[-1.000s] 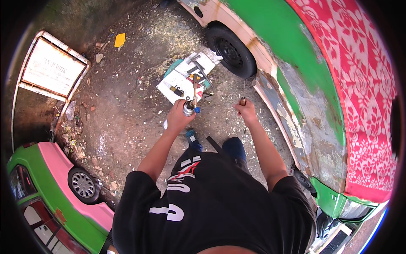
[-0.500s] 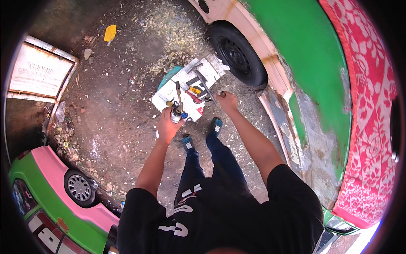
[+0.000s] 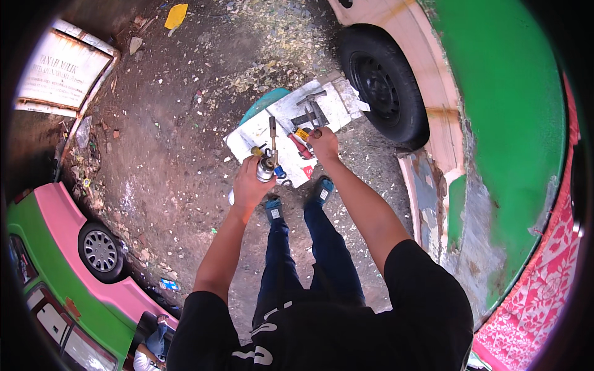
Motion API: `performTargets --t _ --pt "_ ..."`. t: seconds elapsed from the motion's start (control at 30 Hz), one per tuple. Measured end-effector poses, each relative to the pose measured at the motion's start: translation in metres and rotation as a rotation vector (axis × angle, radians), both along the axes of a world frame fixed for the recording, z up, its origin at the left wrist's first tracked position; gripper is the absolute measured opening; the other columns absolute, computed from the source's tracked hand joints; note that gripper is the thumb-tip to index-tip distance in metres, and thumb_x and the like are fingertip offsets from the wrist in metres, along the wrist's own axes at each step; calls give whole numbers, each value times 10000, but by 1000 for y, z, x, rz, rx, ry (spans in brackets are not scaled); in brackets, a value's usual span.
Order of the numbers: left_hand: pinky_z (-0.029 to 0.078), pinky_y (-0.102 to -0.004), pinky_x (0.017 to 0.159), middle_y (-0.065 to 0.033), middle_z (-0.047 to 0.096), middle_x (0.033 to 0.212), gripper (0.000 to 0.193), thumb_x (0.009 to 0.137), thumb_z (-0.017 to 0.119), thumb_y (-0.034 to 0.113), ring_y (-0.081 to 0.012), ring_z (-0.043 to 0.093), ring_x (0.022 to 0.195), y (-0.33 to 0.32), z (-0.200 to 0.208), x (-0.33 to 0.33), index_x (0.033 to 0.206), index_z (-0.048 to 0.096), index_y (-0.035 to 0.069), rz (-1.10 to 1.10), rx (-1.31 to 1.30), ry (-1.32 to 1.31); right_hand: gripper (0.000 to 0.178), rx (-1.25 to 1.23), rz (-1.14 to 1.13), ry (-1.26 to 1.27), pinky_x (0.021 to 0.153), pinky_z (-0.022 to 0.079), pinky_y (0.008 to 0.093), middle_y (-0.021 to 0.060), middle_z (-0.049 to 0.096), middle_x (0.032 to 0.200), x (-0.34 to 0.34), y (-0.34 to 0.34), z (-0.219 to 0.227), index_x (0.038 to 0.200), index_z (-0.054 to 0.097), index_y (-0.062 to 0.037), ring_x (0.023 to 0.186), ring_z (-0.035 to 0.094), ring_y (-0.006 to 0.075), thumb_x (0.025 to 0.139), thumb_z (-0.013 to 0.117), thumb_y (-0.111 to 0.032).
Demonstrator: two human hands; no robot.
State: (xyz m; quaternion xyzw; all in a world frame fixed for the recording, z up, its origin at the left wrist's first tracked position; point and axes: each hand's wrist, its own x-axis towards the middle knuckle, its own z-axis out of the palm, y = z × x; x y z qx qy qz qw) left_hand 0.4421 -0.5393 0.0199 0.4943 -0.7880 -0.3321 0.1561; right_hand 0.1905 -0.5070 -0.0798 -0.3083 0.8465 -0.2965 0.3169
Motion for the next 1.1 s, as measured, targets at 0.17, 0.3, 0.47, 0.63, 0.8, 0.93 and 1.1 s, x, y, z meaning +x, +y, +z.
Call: performTargets --t 0.17,0.3,0.47,0.63,0.8,0.93,1.1 --pt "556 -449 808 -135 618 1142 587 679 856 235 -367 646 1010 -2 -10 8 1169 575 76 15 -5 -17 262 -5 111 108 840 524 447 156 631 969 10 -10 -11 857 654 -6 931 637 363 721 796 -178" --pt "557 -446 805 -140 619 1146 597 682 857 242 -364 650 1009 -4 -17 10 1178 575 63 6 -3 -3 326 -88 191 250 833 514 450 156 626 898 10 -14 -15 836 637 -1 908 624 366 705 839 -220" --pt "553 -446 818 -148 620 1154 601 684 855 240 -365 648 1023 -4 -23 11 1180 573 52 6 -6 -26 236 73 297 215 879 504 465 168 653 982 13 -19 -12 872 657 -29 982 612 382 750 768 -198" --pt "547 -450 823 -149 616 1160 606 689 847 257 -375 642 1027 -3 -26 10 1185 564 54 -25 5 -25 262 149 283 227 874 520 460 178 670 1008 11 -23 -11 919 666 -18 988 634 386 774 740 -223" --pt "545 -453 815 -138 613 1162 607 692 844 268 -366 639 1030 -1 -21 14 1185 556 64 -12 26 -25 365 86 142 134 865 531 450 187 676 1001 10 -18 -2 1017 659 -3 986 662 374 747 751 -230" --pt "547 -453 831 -138 613 1160 614 681 844 271 -367 647 1021 2 -8 17 1185 567 56 -2 49 -38 468 -4 29 29 808 546 413 187 691 953 9 -2 10 1069 634 27 920 697 326 702 788 -219" --pt "544 -458 848 -136 621 1143 613 671 850 274 -372 649 1015 11 11 15 1172 579 48 -50 40 -24 362 -147 -170 -256 646 538 342 113 687 829 3 43 31 941 596 -14 739 684 212 688 829 -127"
